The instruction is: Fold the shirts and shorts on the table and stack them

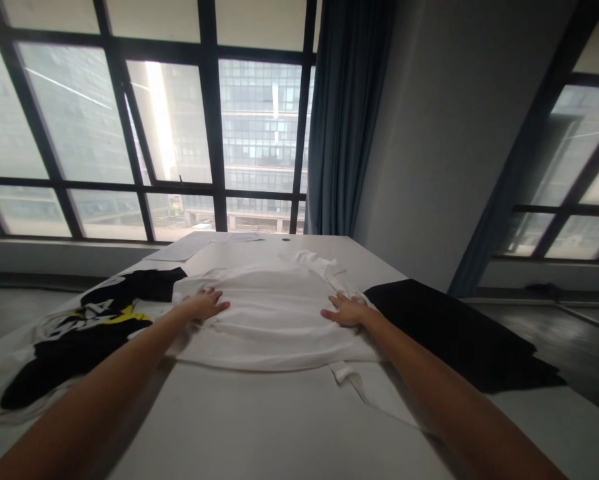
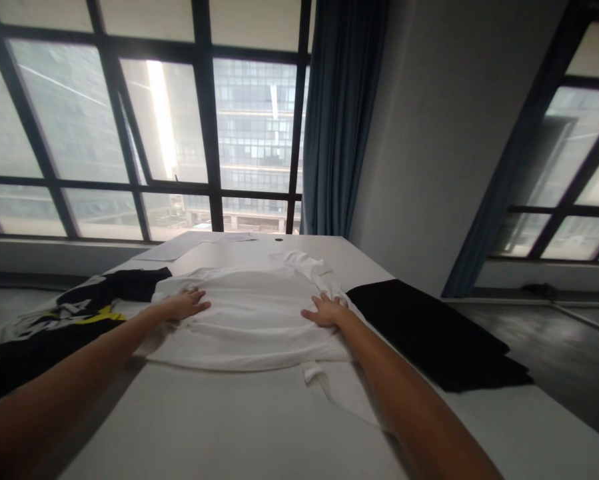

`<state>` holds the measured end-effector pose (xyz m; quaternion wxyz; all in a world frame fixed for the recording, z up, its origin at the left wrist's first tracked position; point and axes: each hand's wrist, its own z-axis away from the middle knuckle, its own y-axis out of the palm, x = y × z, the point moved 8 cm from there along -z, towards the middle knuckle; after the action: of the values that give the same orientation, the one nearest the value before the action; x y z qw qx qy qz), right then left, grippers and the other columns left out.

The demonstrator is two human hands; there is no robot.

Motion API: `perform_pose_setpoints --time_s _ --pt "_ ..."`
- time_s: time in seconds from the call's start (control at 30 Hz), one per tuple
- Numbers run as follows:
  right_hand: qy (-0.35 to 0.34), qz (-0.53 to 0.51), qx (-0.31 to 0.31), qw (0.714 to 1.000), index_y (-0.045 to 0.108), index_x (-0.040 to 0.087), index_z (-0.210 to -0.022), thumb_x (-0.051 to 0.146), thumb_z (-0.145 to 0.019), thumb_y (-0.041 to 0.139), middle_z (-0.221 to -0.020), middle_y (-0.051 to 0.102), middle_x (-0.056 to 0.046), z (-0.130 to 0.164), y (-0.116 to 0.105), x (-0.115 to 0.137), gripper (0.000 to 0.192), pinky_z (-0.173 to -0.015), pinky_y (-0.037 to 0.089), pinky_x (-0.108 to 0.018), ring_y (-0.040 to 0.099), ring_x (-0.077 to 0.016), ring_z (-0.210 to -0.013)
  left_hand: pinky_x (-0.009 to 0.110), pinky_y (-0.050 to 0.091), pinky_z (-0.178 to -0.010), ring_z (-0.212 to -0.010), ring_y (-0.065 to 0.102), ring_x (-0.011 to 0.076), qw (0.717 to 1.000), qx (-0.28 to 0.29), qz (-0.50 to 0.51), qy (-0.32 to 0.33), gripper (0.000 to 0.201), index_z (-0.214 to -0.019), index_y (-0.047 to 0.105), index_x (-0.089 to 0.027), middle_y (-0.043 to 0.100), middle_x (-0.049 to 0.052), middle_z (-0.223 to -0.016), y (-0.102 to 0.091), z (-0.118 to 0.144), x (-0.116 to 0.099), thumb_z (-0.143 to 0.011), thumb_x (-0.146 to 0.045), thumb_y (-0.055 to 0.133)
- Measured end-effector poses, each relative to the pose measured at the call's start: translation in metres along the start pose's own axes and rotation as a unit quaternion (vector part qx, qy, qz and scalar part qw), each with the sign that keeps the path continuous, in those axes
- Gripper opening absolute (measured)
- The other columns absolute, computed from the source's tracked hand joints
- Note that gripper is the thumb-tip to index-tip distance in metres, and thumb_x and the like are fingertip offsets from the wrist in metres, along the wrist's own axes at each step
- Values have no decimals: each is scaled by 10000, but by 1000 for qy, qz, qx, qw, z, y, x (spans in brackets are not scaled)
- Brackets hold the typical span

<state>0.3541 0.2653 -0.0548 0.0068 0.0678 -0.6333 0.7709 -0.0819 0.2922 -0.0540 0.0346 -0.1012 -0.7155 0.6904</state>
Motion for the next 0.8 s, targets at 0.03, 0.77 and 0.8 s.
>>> perform_pose_setpoints --time_s 0.03,0.77,0.8 --pt "13 0 1 1000 265 261 -1553 813 -826 369 -1632 130 -130 -4 0 -1 918 -1128 139 -624 165 -455 -1446 583 356 -996 -1356 414 414 1000 5 -15 -20 777 -1407 515 -246 383 212 -1531 0 -6 0 -833 -753 391" --pt "-183 -35 80 979 696 173 -885 424 -653 789 -887 699 -47 168 -8 40 355 -637 412 -250 610 -186 -766 298 480 -855 -967 634 239 993 88 31 76 474 -1050 683 -201 668 74 -1083 -41 170 -42 -670 -483 654" --pt "-190 -29 72 979 682 171 -848 363 -671 769 -853 690 -39 170 -6 43 275 -621 399 -246 596 -172 -740 296 481 -851 -949 638 233 993 80 34 78 419 -1005 692 -200 675 71 -1056 -42 173 -40 -697 -474 616"
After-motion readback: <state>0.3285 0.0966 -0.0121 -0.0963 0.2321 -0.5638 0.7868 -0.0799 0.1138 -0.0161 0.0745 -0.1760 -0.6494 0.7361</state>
